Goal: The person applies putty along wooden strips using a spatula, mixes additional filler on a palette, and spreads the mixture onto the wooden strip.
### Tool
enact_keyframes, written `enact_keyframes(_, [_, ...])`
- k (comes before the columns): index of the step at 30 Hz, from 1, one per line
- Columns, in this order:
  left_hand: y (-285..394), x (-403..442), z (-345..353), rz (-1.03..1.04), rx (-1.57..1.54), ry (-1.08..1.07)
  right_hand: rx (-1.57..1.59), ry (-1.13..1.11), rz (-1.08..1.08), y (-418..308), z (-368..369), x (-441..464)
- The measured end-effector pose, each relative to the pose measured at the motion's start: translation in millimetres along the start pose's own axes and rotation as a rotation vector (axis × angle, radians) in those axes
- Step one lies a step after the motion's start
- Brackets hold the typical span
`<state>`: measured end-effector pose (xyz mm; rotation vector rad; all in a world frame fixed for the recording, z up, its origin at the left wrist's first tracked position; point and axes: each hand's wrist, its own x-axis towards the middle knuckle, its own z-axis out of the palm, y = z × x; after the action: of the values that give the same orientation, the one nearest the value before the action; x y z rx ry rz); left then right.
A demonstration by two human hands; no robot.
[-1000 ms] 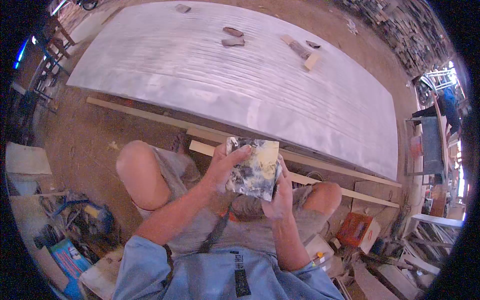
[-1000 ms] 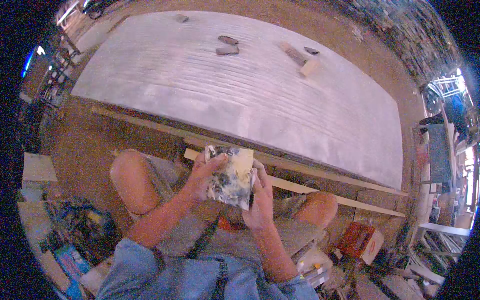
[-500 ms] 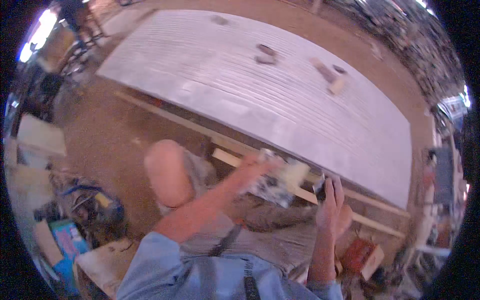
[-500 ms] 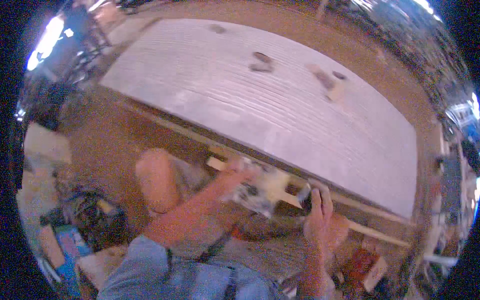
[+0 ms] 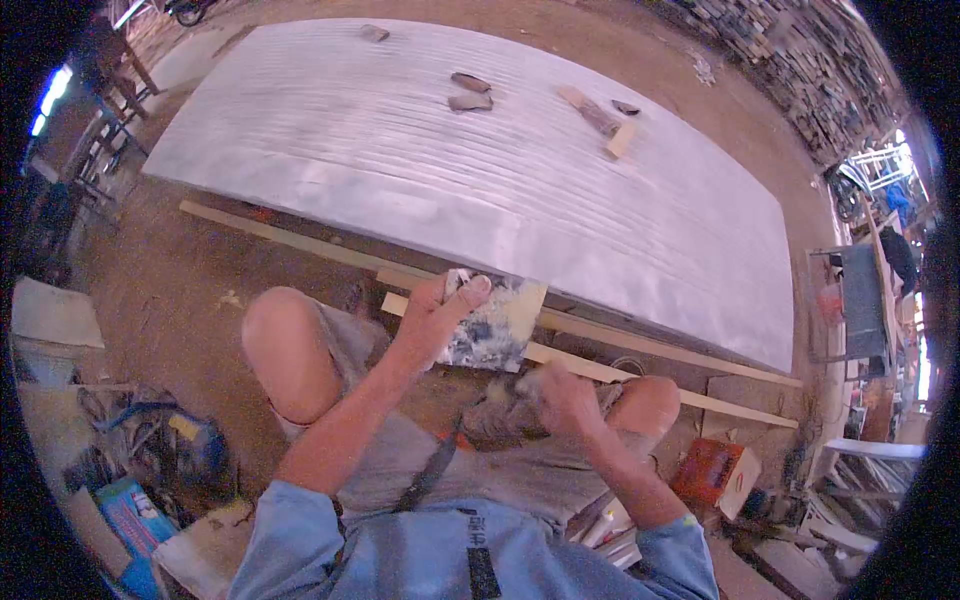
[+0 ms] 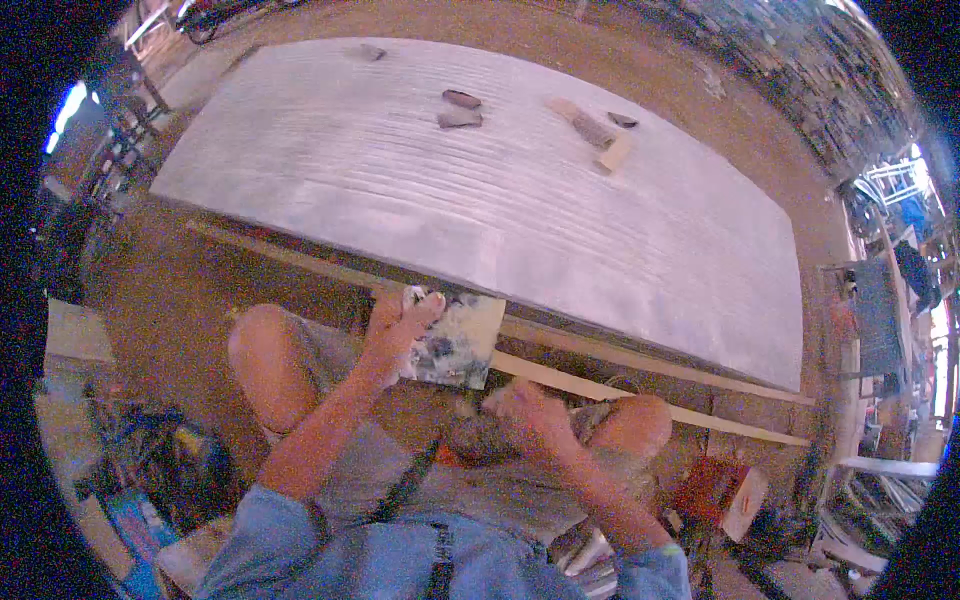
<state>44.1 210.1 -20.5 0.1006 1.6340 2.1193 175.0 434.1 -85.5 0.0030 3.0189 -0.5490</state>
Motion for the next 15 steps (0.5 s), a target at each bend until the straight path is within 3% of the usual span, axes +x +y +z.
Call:
enact_keyframes(2, [11.3, 1.4, -0.9, -0.006, -0.109, 0.103, 0.221, 0.002, -0.275, -33.1, -41.6, -19.2])
enact_keyframes(3, [7.7, 6.6, -5.3, -0.004, 0.018, 0.046, 0.227, -0.014, -0.257, -39.3, -55.6, -16.4])
enact_keyframes(5, [1.2, 14.0, -5.8, 0.017, 0.145, -0.07, 0.332, 0.443, -0.118, -40.3, -91.1, 9.5])
enact_keyframes(6, [-5.9, 18.7, -5.5, 0.142, 0.464, -0.102, 0.276, 0.567, -0.152, -38.7, -96.4, 22.2])
enact_keyframes(7, [-10.8, 23.5, -1.8, 0.299, 0.772, -0.141, 0.426, 0.414, -0.094, -22.2, -72.6, 23.3])
enact_keyframes(9, [-14.6, 11.2, -0.1, 0.216, 0.428, -0.055, 0.203, 0.084, -0.036, -23.0, -40.7, 19.5])
enact_keyframes(10, [-10.0, 6.9, -9.9, 0.286, 0.299, -0.003, 0.083, -0.079, -0.035, -22.7, -25.2, 17.1])
enact_keyframes(12, [-2.5, -0.2, -31.6, 0.482, 0.053, 0.107, 0.229, -0.223, -0.112, -61.1, -10.5, -16.8])
enact_keyframes(14, [36.2, -9.5, -33.6, 0.229, -0.439, 0.222, 0.531, -0.187, -0.058, -73.2, 21.9, -48.3])
enact_keyframes(15, [37.8, -1.9, -44.6, 0.184, -0.39, 0.308, 0.529, -0.152, -0.03, -72.4, 24.3, -60.7])
